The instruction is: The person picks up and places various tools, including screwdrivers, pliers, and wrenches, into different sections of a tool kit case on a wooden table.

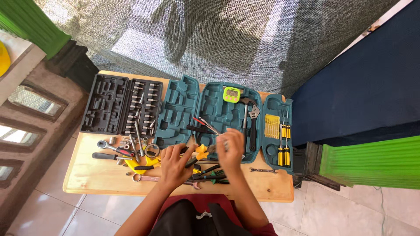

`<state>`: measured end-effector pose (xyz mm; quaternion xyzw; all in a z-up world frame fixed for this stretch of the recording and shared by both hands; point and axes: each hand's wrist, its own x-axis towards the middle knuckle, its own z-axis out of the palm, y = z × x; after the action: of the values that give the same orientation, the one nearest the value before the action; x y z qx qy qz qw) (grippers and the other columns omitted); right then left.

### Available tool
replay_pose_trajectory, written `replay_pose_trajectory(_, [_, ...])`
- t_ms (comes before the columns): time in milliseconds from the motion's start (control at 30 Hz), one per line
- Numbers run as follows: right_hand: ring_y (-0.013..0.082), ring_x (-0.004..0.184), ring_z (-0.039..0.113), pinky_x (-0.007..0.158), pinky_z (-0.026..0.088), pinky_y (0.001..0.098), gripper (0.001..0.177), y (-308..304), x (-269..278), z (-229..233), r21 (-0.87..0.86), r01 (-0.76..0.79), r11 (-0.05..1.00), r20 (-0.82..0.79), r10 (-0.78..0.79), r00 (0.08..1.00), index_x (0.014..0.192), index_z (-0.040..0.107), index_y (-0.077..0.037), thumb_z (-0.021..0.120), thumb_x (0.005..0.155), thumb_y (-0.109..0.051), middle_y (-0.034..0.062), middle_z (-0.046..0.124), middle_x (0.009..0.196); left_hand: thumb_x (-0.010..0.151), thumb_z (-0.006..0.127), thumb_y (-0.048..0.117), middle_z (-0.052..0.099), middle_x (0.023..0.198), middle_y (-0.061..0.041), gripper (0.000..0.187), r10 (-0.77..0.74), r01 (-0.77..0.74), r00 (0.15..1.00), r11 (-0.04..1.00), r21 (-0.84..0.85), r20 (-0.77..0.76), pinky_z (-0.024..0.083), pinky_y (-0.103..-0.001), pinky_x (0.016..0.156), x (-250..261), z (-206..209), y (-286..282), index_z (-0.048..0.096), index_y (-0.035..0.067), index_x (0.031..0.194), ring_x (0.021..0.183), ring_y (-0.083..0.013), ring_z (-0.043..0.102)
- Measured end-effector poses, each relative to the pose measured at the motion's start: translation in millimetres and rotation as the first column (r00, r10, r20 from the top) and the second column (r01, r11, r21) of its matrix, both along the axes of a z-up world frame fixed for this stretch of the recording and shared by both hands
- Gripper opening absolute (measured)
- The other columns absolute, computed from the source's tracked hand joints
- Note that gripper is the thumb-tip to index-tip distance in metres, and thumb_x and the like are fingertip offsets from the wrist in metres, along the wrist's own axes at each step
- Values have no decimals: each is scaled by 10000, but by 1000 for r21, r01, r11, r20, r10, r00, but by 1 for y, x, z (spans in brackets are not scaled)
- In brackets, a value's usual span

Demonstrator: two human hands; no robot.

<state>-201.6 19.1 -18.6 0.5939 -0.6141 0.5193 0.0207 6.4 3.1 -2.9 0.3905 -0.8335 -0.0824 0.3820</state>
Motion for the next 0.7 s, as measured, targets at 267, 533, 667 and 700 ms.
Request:
replay_pose_trajectory(267, [320, 1069, 642, 949, 514, 411, 99, 5, -53, 22, -114, 175, 978, 211, -148, 966, 1052, 652, -40, 675, 1001, -123, 127, 666, 1129, 626, 761, 124, 588, 1092, -93, 717, -103, 105, 991, 994, -18, 82, 442, -460, 850, 8, -3, -3, 640, 175, 1331, 998, -294, 566])
replay_pose_trajectory(533, [338, 1065, 622, 922, 498, 447, 224, 22, 3, 73, 255, -251, 934, -71, 277, 958, 1042, 682, -66, 740, 924, -248, 90, 649, 1058, 733, 715, 96, 589, 1098, -63, 622, -73, 89, 993, 980, -177, 94, 451, -434, 860, 1, -6, -2, 653, 181, 1346, 991, -259, 585])
replay_pose_trajectory(667, [324, 984, 629, 837, 484, 445, 344, 25, -1, 75, 357, -363, 861, -79, 415, 906, 1042, 690, -46, 797, 841, -303, 82, 656, 992, 684, 727, 110, 593, 1080, -68, 619, -59, 61, 998, 992, -108, 17, 442, -429, 820, 4, -10, -4, 677, 207, 1293, 963, -278, 569])
replay_pose_trajectory(700, [311, 956, 633, 813, 498, 422, 338, 26, -3, 74, 359, -386, 850, -28, 423, 906, 1045, 689, -42, 801, 844, -289, 82, 656, 989, 662, 733, 101, 595, 1079, -61, 632, -55, 56, 998, 993, -102, 10, 444, -431, 826, 5, -11, -4, 680, 216, 1282, 973, -277, 572])
